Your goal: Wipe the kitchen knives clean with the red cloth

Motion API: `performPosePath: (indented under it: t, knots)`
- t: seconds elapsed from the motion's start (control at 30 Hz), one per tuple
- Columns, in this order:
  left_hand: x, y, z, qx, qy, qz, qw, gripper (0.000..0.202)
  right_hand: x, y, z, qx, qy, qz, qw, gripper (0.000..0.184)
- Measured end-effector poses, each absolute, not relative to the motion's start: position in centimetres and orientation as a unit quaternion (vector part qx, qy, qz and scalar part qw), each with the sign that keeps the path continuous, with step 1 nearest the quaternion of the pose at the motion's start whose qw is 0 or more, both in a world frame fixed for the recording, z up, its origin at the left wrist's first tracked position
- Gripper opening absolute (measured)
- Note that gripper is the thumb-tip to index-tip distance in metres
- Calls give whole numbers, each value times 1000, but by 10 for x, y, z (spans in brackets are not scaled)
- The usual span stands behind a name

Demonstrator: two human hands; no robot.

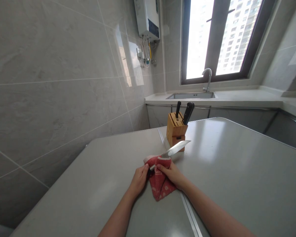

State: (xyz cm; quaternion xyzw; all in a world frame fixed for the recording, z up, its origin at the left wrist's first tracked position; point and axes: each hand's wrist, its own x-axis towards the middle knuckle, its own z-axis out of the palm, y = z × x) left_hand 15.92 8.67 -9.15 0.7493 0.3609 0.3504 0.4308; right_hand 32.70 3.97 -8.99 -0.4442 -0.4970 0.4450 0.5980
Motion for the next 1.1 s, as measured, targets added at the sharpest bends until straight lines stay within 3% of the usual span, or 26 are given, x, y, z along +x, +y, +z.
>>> performPosePath:
  t: [0.47,0.87,1.1]
  knots:
    - [159,85,-86,738,399,325,437,67,330,41,-96,-463,-498,430,594,30]
    - [161,88,-89,719,379,337,476,53,329,39,-92,-451,-508,435,591,34]
    - [158,93,-94,739,375,343,442,49,330,40,-93,-453,-505,432,594,33]
